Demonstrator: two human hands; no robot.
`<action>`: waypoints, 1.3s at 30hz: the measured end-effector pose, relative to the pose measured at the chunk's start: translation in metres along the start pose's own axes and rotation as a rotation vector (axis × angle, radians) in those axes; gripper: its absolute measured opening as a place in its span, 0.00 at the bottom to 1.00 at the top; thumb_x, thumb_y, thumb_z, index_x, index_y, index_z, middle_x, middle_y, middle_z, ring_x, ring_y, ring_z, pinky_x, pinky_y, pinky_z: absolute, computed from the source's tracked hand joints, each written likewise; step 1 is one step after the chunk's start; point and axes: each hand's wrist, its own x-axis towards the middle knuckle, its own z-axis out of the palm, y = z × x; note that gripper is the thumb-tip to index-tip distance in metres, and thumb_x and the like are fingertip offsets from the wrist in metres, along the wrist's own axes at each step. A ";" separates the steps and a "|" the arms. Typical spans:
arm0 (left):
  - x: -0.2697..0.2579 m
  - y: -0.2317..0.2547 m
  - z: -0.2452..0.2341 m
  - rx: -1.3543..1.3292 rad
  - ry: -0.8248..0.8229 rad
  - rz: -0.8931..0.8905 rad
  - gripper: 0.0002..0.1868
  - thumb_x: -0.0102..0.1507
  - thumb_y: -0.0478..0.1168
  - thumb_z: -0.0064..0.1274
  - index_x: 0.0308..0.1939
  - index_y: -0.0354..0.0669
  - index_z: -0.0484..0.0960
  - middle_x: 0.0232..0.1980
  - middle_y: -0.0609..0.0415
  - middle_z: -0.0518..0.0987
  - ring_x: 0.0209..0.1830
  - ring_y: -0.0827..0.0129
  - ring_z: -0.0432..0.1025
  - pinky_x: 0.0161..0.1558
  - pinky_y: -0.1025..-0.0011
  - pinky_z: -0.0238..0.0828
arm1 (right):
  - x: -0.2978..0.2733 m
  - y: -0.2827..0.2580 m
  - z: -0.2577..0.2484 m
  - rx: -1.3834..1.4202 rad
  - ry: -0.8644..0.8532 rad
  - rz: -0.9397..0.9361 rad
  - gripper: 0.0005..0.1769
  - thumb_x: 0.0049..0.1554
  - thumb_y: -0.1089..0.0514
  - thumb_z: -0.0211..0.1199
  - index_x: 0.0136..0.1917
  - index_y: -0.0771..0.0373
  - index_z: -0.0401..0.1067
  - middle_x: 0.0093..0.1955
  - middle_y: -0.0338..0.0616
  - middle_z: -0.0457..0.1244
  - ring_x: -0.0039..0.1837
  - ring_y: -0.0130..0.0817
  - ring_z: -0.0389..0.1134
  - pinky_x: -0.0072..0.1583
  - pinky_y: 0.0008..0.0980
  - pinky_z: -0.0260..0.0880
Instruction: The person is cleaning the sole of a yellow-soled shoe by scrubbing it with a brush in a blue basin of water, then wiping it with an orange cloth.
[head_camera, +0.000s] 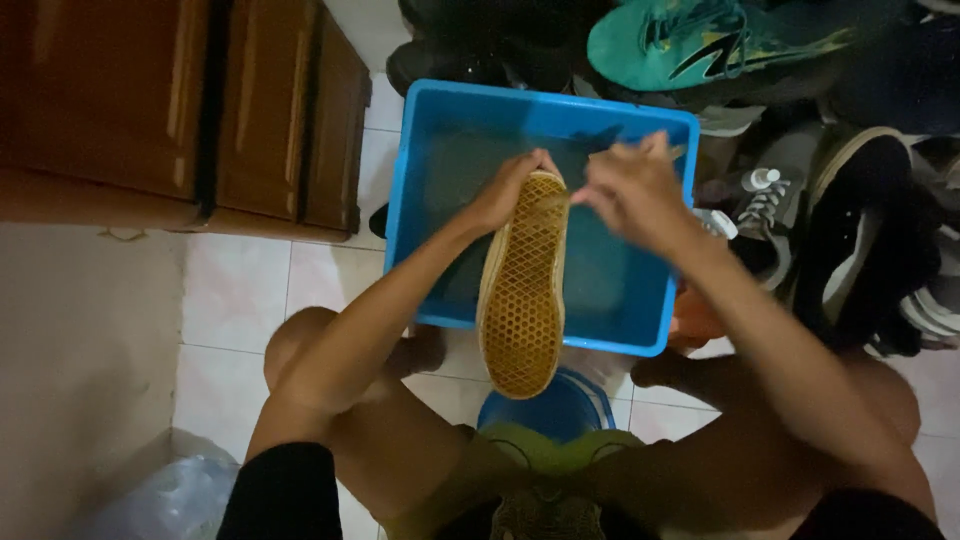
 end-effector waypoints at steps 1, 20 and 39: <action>0.001 0.004 -0.001 0.003 -0.006 0.001 0.29 0.77 0.58 0.32 0.45 0.43 0.83 0.46 0.46 0.83 0.49 0.54 0.79 0.62 0.53 0.68 | 0.001 -0.002 0.003 -0.003 0.005 0.003 0.16 0.63 0.44 0.67 0.40 0.50 0.65 0.36 0.33 0.61 0.42 0.38 0.61 0.57 0.43 0.53; 0.006 0.000 0.013 -0.080 -0.017 -0.034 0.39 0.70 0.78 0.20 0.37 0.53 0.75 0.39 0.56 0.77 0.46 0.64 0.74 0.64 0.59 0.62 | 0.002 0.014 0.013 -0.024 0.127 0.027 0.20 0.67 0.41 0.63 0.40 0.51 0.63 0.34 0.39 0.60 0.42 0.42 0.63 0.56 0.43 0.53; 0.011 -0.016 0.020 -0.249 -0.065 -0.083 0.49 0.64 0.84 0.20 0.36 0.45 0.78 0.41 0.45 0.82 0.47 0.56 0.78 0.65 0.59 0.65 | 0.002 0.019 -0.010 0.045 0.034 -0.022 0.20 0.69 0.48 0.63 0.40 0.57 0.64 0.31 0.46 0.58 0.41 0.47 0.64 0.46 0.40 0.63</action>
